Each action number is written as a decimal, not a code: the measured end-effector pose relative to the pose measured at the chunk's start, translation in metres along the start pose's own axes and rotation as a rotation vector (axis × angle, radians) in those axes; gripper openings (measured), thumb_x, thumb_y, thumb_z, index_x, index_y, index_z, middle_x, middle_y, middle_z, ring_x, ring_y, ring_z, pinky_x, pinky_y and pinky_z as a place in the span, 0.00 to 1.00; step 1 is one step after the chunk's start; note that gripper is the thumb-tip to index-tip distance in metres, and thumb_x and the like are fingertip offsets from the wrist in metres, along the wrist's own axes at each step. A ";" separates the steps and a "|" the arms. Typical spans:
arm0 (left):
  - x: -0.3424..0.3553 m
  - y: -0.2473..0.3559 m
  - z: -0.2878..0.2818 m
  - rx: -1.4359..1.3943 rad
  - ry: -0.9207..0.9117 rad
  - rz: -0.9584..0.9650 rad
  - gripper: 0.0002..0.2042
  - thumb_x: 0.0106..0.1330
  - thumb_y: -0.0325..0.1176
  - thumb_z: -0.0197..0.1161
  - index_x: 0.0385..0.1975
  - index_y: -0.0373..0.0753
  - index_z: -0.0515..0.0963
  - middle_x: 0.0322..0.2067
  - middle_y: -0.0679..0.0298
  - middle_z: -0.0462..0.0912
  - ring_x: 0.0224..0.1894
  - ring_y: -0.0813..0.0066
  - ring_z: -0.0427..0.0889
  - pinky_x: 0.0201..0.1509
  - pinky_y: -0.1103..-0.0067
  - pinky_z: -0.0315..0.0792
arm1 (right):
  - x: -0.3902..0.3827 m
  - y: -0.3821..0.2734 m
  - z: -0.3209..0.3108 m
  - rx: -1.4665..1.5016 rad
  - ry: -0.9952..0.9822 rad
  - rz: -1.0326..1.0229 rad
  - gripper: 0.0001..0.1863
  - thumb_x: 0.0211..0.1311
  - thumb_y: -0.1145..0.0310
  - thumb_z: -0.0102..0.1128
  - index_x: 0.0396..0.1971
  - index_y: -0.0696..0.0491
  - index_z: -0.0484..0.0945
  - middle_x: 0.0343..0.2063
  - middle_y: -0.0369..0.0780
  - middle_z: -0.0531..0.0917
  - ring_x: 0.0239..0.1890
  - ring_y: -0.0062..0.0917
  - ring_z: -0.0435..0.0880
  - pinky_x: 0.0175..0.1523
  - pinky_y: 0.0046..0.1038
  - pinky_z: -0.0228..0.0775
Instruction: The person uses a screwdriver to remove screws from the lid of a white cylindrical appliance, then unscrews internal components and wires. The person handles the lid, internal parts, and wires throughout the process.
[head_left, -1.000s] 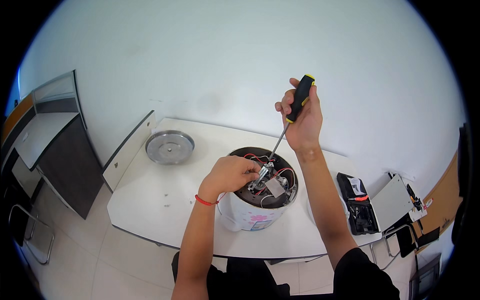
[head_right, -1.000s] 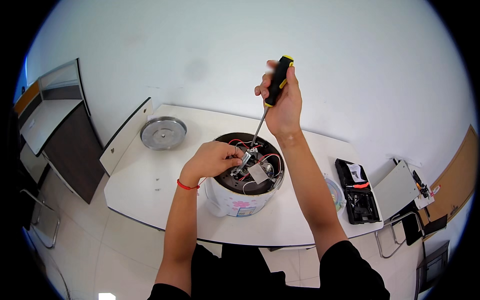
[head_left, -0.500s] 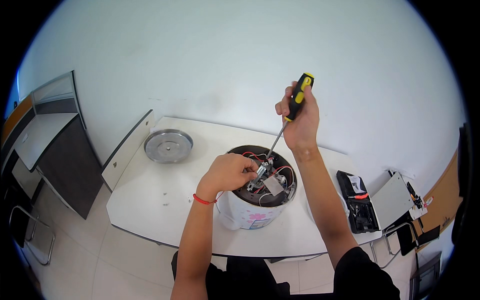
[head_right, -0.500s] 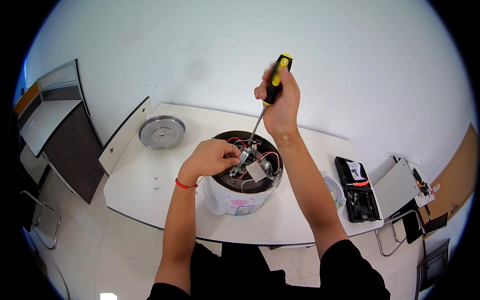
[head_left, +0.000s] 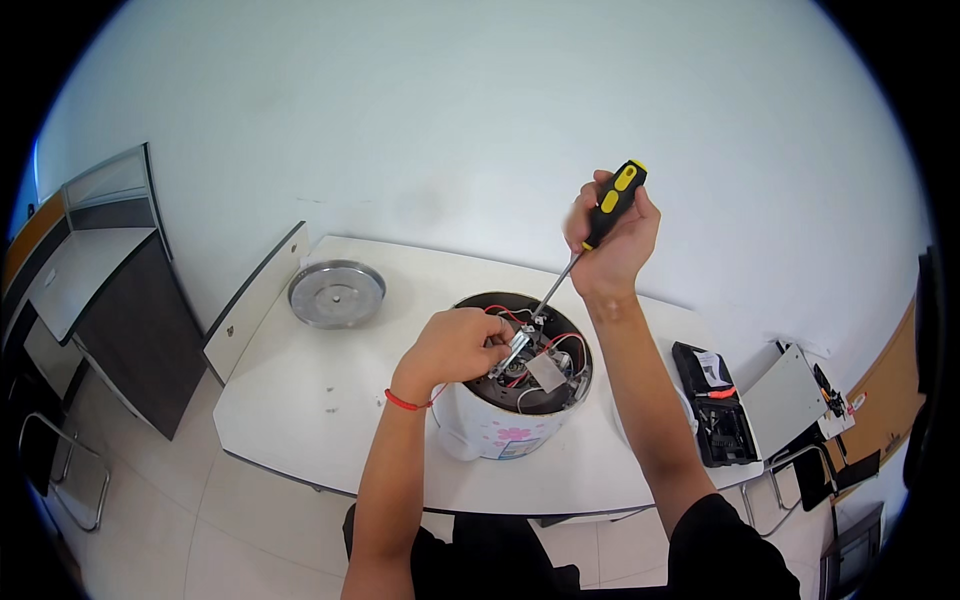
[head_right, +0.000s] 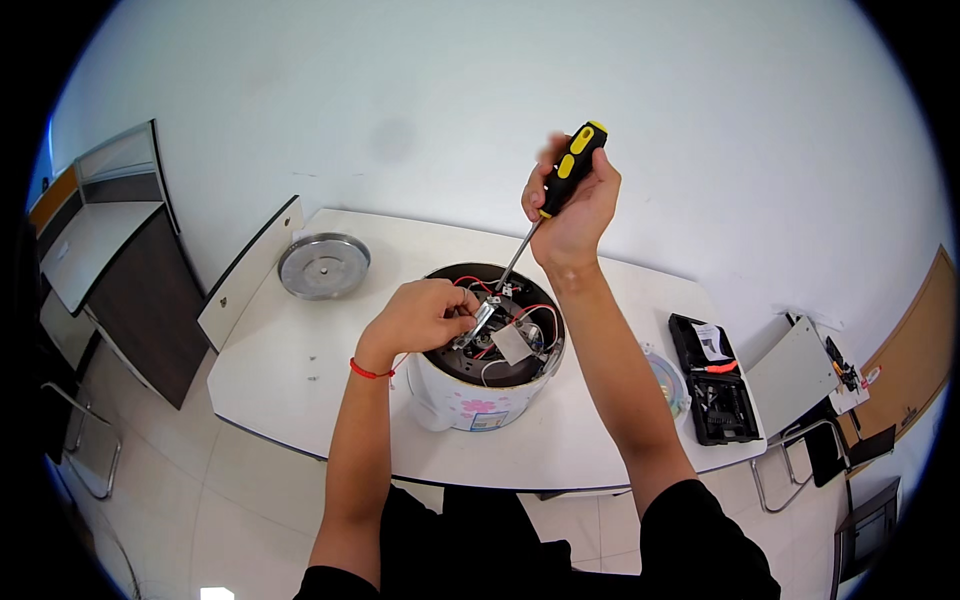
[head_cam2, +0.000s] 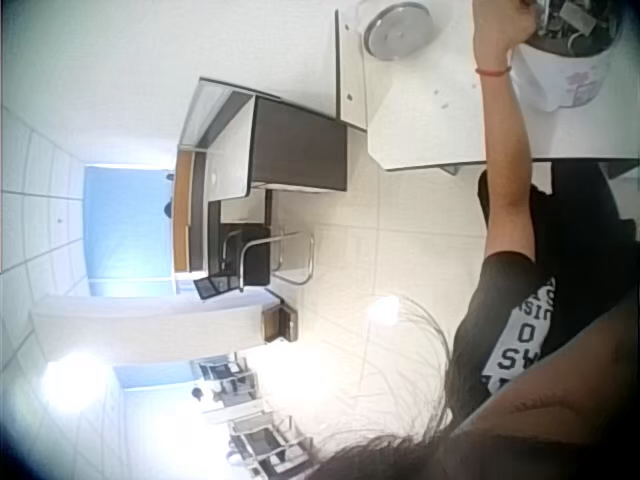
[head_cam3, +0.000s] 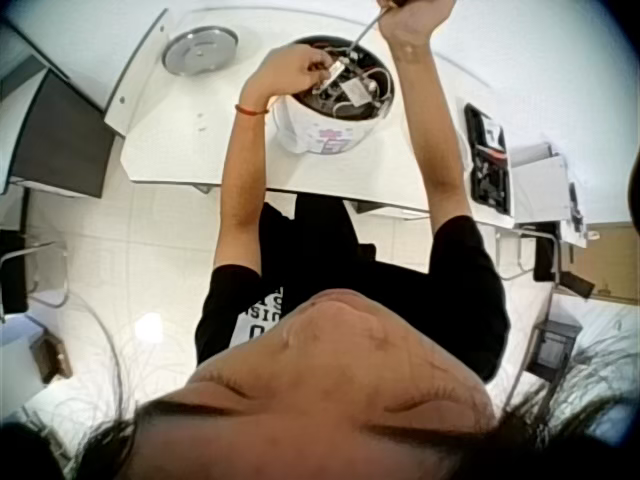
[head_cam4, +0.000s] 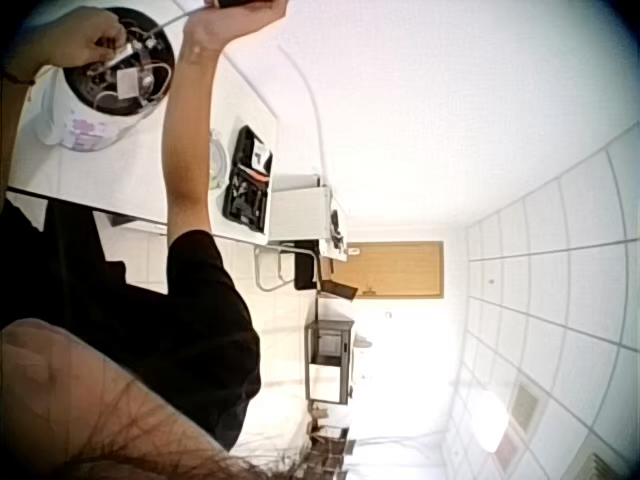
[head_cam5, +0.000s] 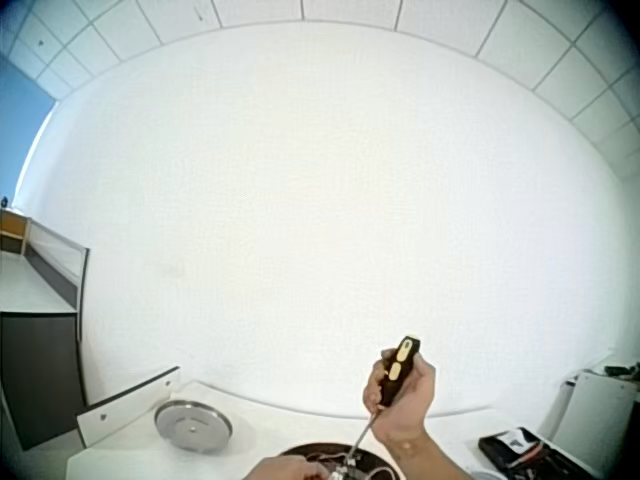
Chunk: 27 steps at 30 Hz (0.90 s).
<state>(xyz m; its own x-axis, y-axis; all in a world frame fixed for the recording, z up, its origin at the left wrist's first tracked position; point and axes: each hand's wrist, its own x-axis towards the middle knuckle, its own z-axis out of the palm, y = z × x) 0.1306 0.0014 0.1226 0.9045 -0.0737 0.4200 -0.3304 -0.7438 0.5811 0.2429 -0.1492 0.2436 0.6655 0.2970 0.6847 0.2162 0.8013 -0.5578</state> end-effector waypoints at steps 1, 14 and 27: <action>0.000 0.000 0.000 -0.007 0.004 0.000 0.07 0.59 0.34 0.69 0.34 0.43 0.87 0.29 0.61 0.86 0.33 0.63 0.84 0.38 0.71 0.74 | 0.001 -0.001 0.000 -0.011 0.015 -0.003 0.25 0.72 0.47 0.41 0.44 0.57 0.74 0.23 0.38 0.73 0.15 0.23 0.66 0.17 0.25 0.54; 0.000 0.000 0.000 -0.056 0.069 0.028 0.09 0.57 0.35 0.63 0.32 0.42 0.87 0.28 0.61 0.87 0.33 0.61 0.86 0.37 0.70 0.75 | -0.001 -0.004 -0.008 0.008 0.082 -0.070 0.25 0.73 0.47 0.39 0.42 0.54 0.74 0.20 0.37 0.72 0.14 0.22 0.65 0.17 0.26 0.54; 0.001 0.003 0.000 -0.068 0.082 -0.035 0.09 0.56 0.35 0.63 0.29 0.39 0.85 0.25 0.61 0.86 0.32 0.62 0.83 0.38 0.70 0.75 | -0.001 -0.004 -0.014 0.004 0.118 -0.091 0.25 0.72 0.47 0.38 0.41 0.55 0.73 0.20 0.37 0.70 0.14 0.23 0.63 0.16 0.25 0.54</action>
<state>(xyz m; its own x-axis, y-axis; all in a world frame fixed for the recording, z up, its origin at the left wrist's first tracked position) 0.1305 -0.0007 0.1250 0.8918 0.0084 0.4523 -0.3186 -0.6981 0.6412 0.2509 -0.1600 0.2387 0.7226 0.1605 0.6723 0.2766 0.8243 -0.4941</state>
